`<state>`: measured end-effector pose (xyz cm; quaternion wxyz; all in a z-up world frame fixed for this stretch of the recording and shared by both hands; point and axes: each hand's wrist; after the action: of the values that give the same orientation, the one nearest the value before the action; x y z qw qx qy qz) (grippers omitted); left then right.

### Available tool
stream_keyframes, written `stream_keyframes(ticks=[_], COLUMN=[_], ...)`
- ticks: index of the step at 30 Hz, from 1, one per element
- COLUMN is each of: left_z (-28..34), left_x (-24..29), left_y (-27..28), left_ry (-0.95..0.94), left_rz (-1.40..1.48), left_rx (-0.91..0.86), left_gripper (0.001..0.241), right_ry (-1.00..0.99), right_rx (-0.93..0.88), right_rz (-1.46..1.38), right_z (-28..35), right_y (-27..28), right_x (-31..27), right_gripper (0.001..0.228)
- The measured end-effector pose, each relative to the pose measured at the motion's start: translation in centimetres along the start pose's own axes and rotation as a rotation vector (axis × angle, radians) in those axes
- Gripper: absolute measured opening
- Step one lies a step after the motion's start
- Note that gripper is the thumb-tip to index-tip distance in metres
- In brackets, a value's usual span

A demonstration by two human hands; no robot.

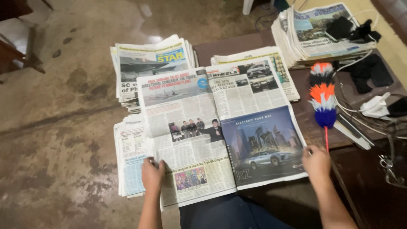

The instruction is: Dusting and organizing stacks of newspapers using a duster.

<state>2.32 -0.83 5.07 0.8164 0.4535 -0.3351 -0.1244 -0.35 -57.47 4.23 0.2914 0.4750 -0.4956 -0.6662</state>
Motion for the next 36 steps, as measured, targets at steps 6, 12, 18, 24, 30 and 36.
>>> stream_keyframes(ticks=[6,12,18,24,30,36], left_z=[2.0,6.0,2.3,-3.2,-5.4,-0.3], left_x=[7.3,14.0,8.7,-0.2,-5.2,-2.3], left_y=[-3.7,-7.7,-5.2,-3.6,-5.0,-2.8], left_ry=[-0.254,-0.204,0.014,0.078,0.064,-0.424], left_rz=[0.085,0.420,0.464,0.456,-0.034,-0.118], left_rx=[0.042,-0.713,-0.580,-0.288,0.022,0.420], left_gripper=[0.058,0.086,0.045,0.049,0.055,0.036], right_ry=[0.295,1.029,0.956,0.562,0.550,0.213], right_rx=[0.021,-0.201,-0.140,-0.494,-0.501,0.004], right_rz=[-0.093,-0.355,-0.483,0.213,0.204,-0.198], right_z=[3.8,9.1,5.1,0.8,0.3,-5.1], right_y=[3.8,-2.4,-2.0,-6.7,-7.2,-6.4], right_x=[-16.9,-23.7,-21.0,-11.5,-9.9,1.5], right_gripper=[0.026,0.007,0.028,0.061,0.063,0.022])
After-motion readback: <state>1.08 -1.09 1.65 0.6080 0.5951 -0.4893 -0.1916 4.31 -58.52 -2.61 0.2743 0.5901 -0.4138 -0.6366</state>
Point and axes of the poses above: each hand's wrist, its own z-axis away from the middle knuckle, its own y-axis out of the back of the hand, x = y × z, and after that the axes turned 14 degrees about y, right-handed
